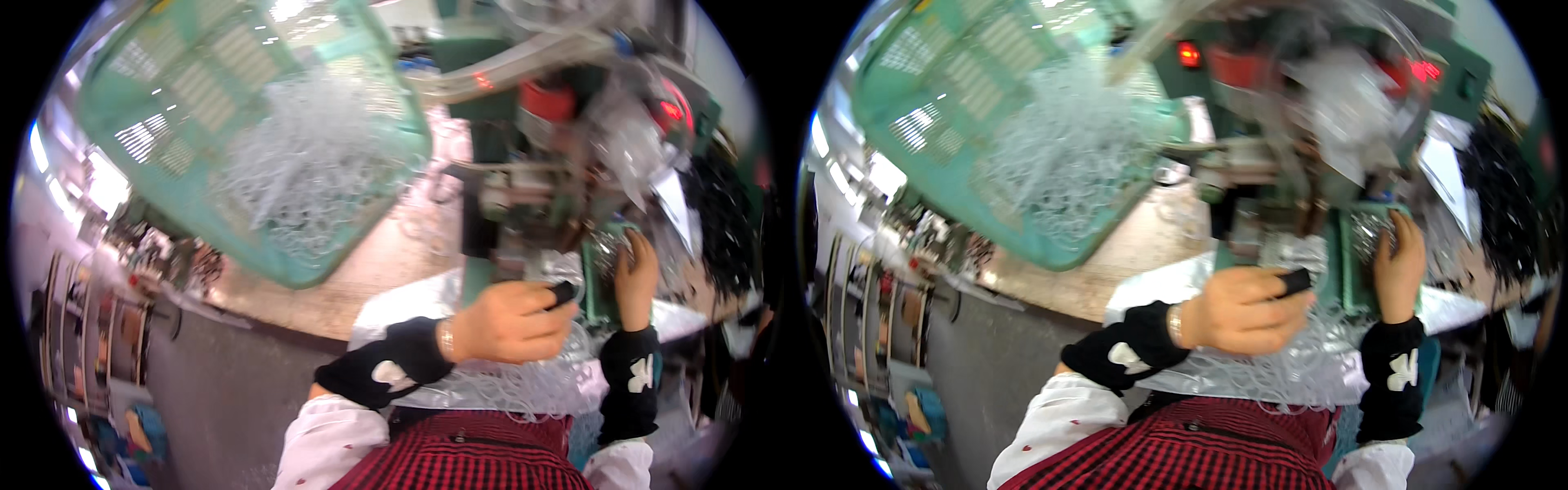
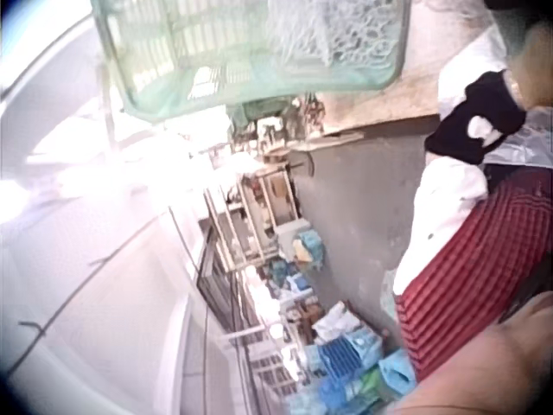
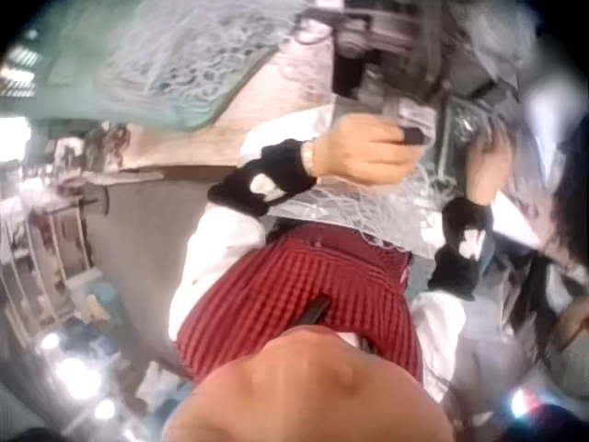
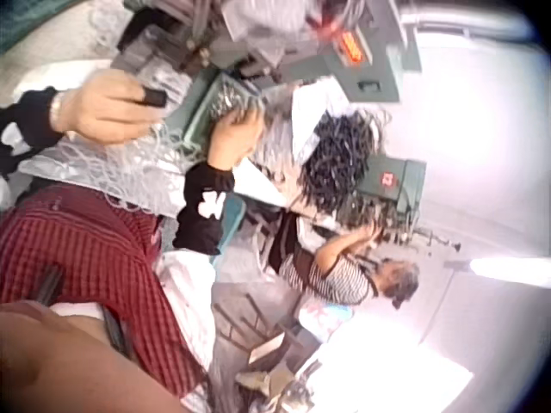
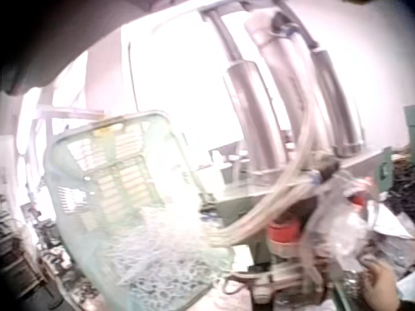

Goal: The person repeatedly picks a translucent plastic ring and a small metal component, places them into a press machine, and removes the assembled unit. The process is continuous and repetitive, with finished parts accumulating on the work surface.

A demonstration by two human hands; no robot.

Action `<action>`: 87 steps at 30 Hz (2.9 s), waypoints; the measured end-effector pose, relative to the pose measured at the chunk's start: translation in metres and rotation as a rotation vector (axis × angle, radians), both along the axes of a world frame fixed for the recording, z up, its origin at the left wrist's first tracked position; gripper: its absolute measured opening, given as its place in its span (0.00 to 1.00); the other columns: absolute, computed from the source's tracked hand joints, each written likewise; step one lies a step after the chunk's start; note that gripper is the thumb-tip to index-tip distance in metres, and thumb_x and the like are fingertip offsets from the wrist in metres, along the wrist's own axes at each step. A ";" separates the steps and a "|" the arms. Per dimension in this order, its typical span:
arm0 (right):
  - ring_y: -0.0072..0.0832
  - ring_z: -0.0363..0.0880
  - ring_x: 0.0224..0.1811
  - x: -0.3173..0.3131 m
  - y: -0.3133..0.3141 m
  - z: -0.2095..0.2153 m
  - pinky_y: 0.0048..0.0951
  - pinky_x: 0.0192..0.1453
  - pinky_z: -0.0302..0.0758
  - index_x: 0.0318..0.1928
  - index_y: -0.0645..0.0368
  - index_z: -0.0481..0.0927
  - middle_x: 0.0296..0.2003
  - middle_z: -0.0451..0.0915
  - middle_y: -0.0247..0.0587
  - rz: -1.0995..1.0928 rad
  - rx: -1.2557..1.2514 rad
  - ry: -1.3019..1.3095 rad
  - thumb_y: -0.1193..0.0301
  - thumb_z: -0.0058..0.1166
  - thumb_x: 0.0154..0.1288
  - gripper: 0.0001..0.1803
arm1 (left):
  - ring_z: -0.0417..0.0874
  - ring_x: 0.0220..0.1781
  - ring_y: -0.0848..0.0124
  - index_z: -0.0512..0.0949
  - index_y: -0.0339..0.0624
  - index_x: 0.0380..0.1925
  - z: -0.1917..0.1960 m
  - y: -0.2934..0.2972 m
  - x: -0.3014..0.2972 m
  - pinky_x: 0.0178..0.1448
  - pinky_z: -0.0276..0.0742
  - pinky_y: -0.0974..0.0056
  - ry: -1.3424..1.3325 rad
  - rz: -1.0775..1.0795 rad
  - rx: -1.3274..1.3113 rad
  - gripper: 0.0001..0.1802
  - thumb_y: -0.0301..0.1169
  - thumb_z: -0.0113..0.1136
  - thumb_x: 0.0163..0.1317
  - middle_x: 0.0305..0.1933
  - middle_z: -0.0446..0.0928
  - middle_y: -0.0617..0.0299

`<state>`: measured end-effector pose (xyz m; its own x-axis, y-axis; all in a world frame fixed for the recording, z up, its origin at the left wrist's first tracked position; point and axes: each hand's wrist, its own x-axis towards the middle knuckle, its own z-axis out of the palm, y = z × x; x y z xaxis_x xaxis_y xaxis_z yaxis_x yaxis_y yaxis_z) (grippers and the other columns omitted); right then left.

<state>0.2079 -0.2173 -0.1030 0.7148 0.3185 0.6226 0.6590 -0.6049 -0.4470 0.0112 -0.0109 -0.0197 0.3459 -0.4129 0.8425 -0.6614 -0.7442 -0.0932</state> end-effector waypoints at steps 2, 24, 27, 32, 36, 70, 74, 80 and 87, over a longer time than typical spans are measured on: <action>0.54 0.75 0.60 0.030 0.002 -0.030 0.45 0.64 0.71 0.59 0.63 0.78 0.58 0.77 0.59 -0.033 -0.161 -0.117 0.72 0.55 0.69 0.19 | 0.81 0.37 0.66 0.79 0.43 0.29 -0.002 0.000 -0.002 0.50 0.87 0.56 0.007 -0.018 -0.035 0.06 0.25 0.67 0.52 0.47 0.85 0.57; 0.39 0.81 0.37 -0.020 0.001 -0.013 0.34 0.45 0.75 0.37 0.64 0.84 0.33 0.82 0.45 -0.002 0.343 0.127 0.79 0.61 0.59 0.05 | 0.66 0.66 0.43 0.87 0.53 0.42 0.001 0.330 0.077 0.64 0.63 0.34 0.355 1.612 -0.241 0.14 0.40 0.61 0.57 0.66 0.69 0.53; 0.29 0.81 0.39 -0.026 -0.008 -0.013 0.28 0.46 0.74 0.41 0.65 0.84 0.35 0.83 0.41 0.007 0.382 0.249 0.79 0.59 0.63 0.07 | 0.70 0.60 0.46 0.87 0.49 0.36 -0.031 0.316 0.058 0.60 0.66 0.40 0.251 1.434 -0.054 0.11 0.36 0.63 0.53 0.59 0.73 0.54; 0.22 0.79 0.40 -0.055 -0.038 -0.007 0.22 0.50 0.73 0.42 0.66 0.84 0.35 0.84 0.36 0.018 0.293 0.310 0.79 0.60 0.64 0.07 | 0.75 0.52 0.51 0.83 0.42 0.30 -0.073 0.271 0.006 0.53 0.73 0.49 0.341 1.026 0.180 0.04 0.27 0.62 0.53 0.52 0.77 0.54; 0.27 0.82 0.41 -0.077 -0.037 0.025 0.26 0.51 0.75 0.37 0.65 0.84 0.34 0.85 0.39 0.122 0.446 0.513 0.80 0.63 0.57 0.06 | 0.77 0.54 0.47 0.80 0.39 0.32 -0.042 0.227 -0.015 0.56 0.74 0.49 0.559 0.908 0.039 0.05 0.21 0.61 0.54 0.55 0.79 0.50; 0.17 0.76 0.37 -0.022 -0.010 0.022 0.21 0.43 0.73 0.53 0.61 0.80 0.37 0.80 0.31 0.094 0.696 0.333 0.83 0.55 0.63 0.17 | 0.86 0.37 0.56 0.81 0.40 0.39 -0.001 0.000 0.004 0.36 0.82 0.61 0.094 -0.048 0.039 0.14 0.21 0.67 0.49 0.51 0.85 0.52; 0.20 0.78 0.36 -0.015 -0.033 -0.008 0.23 0.42 0.75 0.47 0.62 0.83 0.34 0.81 0.35 0.005 0.521 0.309 0.82 0.56 0.63 0.13 | 0.87 0.42 0.54 0.81 0.40 0.37 -0.009 -0.002 0.002 0.40 0.85 0.59 0.124 -0.022 0.018 0.14 0.20 0.68 0.48 0.51 0.85 0.53; 0.44 0.82 0.43 -0.003 0.025 0.014 0.43 0.47 0.78 0.38 0.57 0.85 0.37 0.84 0.43 0.202 0.033 -0.087 0.72 0.61 0.58 0.07 | 0.87 0.46 0.53 0.82 0.39 0.39 -0.019 -0.007 -0.001 0.43 0.86 0.58 0.129 -0.001 -0.065 0.14 0.19 0.68 0.49 0.49 0.85 0.53; 0.42 0.80 0.51 -0.011 0.002 -0.013 0.42 0.49 0.77 0.37 0.56 0.85 0.46 0.83 0.40 0.059 -0.205 -0.089 0.72 0.64 0.54 0.08 | 0.86 0.44 0.52 0.81 0.39 0.48 -0.084 -0.018 -0.111 0.46 0.82 0.54 1.386 0.397 -0.409 0.18 0.36 0.67 0.62 0.48 0.82 0.47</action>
<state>0.1970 -0.2148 -0.1156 0.6361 0.4844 0.6006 0.7274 -0.6361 -0.2574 -0.0996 -0.0287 -0.1040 0.9752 0.0742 -0.2083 0.1982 -0.7107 0.6750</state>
